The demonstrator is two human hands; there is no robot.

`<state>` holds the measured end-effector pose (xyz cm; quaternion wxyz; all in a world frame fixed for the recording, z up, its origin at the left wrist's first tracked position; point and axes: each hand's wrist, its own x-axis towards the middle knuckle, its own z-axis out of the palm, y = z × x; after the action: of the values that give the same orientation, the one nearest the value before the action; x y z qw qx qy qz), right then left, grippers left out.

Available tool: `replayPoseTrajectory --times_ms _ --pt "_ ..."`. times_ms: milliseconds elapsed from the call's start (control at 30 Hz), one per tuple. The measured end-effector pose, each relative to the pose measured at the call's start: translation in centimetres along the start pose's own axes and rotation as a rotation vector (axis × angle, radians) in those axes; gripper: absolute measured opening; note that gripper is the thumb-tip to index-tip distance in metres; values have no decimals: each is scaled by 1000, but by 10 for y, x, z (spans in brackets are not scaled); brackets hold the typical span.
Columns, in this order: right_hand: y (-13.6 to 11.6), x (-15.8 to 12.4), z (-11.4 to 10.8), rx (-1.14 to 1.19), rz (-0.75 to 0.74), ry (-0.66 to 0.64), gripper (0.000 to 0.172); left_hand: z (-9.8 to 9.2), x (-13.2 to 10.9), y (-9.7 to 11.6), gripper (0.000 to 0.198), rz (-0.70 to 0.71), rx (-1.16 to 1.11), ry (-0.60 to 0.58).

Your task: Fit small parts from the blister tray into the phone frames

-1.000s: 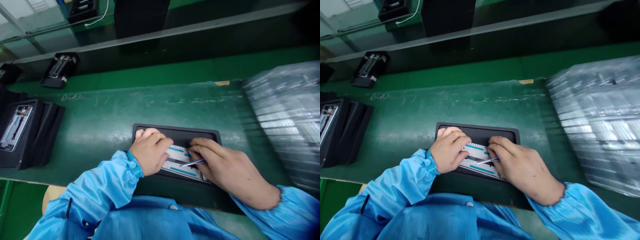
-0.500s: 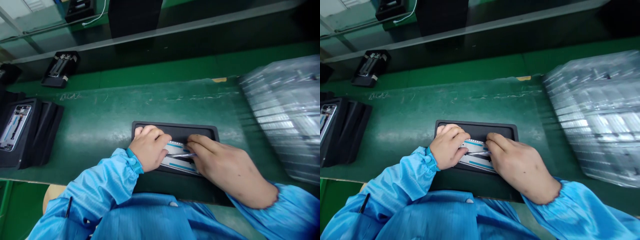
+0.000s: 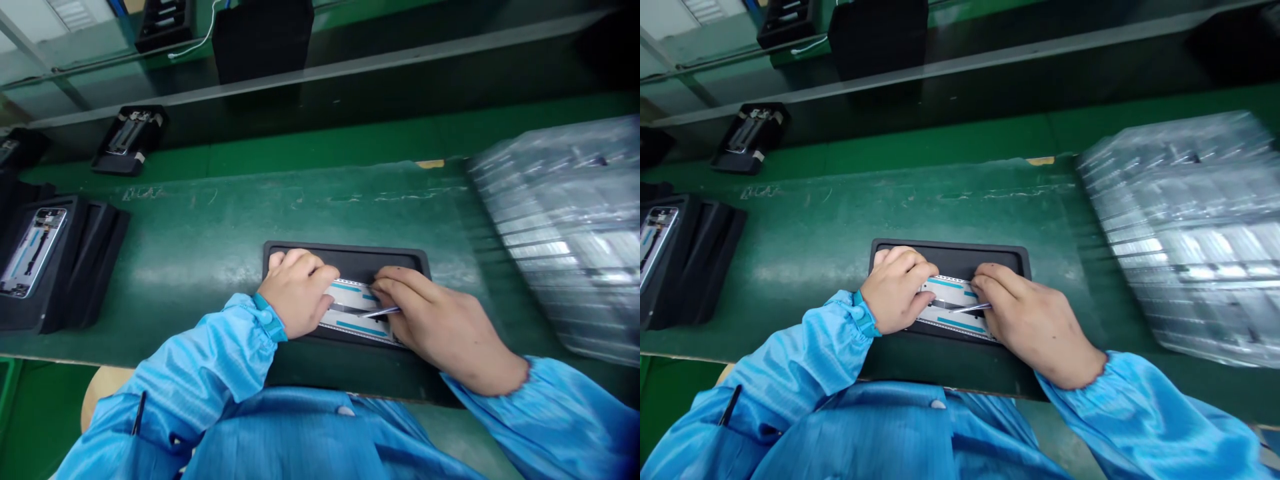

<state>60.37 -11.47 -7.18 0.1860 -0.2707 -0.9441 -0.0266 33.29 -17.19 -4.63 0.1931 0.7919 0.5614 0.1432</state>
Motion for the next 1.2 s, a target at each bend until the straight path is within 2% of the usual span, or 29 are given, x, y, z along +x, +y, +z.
replayPoseTrajectory --times_ms 233,467,700,900,1067,1200 --pt "0 16 -6 -31 6 -132 21 -1 0 1 29 2 7 0" --pt "11 12 -6 233 93 -93 23 -1 1 1 27 -4 14 -6" --pt "8 5 -4 230 163 -57 23 1 1 0 25 3 16 5" --pt "5 15 -6 89 50 -85 20 2 0 0 23 5 24 12" --pt "7 28 -17 -81 -131 -215 22 1 0 0 24 5 33 -2" --pt "10 34 -25 -125 -167 -326 25 0 2 0 24 -1 32 -22"
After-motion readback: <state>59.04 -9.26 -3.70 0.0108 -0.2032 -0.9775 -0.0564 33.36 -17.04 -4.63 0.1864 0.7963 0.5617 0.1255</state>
